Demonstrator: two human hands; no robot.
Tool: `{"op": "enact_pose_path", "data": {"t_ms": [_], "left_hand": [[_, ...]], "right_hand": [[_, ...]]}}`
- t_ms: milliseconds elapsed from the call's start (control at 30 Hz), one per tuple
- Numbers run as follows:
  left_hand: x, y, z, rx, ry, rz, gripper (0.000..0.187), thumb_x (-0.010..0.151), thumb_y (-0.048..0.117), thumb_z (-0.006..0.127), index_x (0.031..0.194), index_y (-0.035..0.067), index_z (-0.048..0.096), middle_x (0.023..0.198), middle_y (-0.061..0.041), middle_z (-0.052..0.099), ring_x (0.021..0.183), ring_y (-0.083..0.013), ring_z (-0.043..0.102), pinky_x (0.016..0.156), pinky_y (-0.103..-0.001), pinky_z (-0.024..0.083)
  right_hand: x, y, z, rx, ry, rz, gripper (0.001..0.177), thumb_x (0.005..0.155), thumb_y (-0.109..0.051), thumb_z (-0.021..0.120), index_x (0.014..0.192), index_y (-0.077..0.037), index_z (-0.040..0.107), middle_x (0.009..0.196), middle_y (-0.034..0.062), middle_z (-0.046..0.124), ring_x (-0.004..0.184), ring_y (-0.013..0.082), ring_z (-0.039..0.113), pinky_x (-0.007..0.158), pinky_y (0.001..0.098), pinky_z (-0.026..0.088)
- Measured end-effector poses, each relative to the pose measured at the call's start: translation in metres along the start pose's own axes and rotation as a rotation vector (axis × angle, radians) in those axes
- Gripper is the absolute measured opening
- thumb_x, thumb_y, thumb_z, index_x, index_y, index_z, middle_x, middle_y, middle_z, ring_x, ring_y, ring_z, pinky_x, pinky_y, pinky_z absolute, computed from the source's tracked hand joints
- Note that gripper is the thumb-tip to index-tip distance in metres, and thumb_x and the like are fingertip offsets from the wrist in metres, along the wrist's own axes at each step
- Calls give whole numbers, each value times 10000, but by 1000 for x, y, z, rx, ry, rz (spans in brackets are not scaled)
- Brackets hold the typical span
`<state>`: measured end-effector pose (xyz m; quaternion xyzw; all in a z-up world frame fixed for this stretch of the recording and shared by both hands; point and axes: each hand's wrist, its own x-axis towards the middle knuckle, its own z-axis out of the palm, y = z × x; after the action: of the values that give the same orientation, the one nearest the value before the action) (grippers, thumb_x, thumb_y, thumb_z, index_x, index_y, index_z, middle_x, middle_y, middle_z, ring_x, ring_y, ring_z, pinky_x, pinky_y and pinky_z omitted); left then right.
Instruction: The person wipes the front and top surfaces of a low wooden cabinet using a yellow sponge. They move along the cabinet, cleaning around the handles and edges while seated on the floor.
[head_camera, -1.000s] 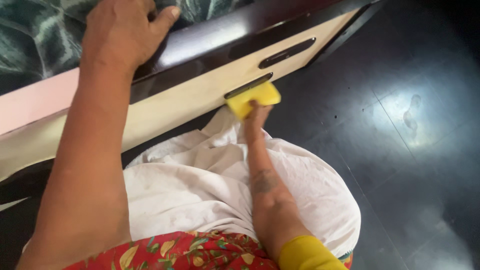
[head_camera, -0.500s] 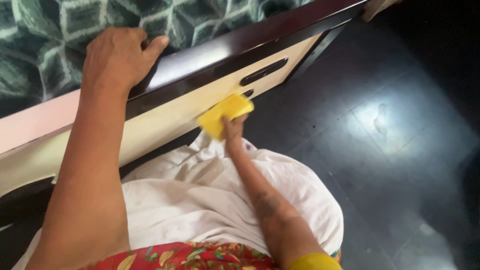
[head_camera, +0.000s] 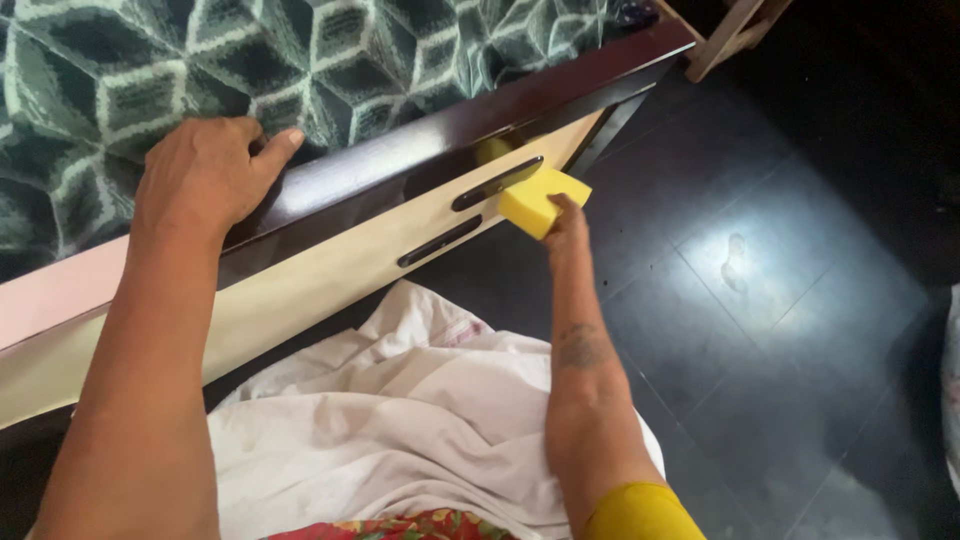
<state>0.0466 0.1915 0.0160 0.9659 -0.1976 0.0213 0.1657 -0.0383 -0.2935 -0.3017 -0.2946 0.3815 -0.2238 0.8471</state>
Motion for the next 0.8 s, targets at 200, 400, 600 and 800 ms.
{"op": "enact_pose_path", "data": {"t_ms": [200,400,600,800], "left_hand": [[3,2,-3,-14,1,-26,596,1004,613,556,1152,71,755,1065,-258,714,1057,-440,643,895,-543,496],[-5,6,-7,28,-26,-23,603,1036,612,531,1090,62,773,1007,-261,728,1031,-441,665,913,-537,507],[-4,10,-7,72,-20,-14,593,1049,601,516,1087,66,770,992,-247,732,1008,-436,667,886,-543,508],[-7,14,-5,165,21,-28,552,1063,581,504,1092,89,751,952,-241,730,953,-446,680,839,-547,521]], "right_hand": [[-55,-72,61,-194,-83,-357,500,756,48,643,1250,22,566,1087,177,678,971,368,714,836,509,623],[-102,-144,53,-108,-80,-758,695,745,115,608,1391,0,379,1194,165,609,1043,307,701,912,439,620],[-82,-202,66,-351,7,-1130,710,873,34,646,1483,-53,293,1239,170,599,1083,295,708,951,428,637],[38,-132,22,46,-144,-658,569,882,-67,594,1437,-99,474,1249,144,610,1074,332,645,908,491,603]]}}
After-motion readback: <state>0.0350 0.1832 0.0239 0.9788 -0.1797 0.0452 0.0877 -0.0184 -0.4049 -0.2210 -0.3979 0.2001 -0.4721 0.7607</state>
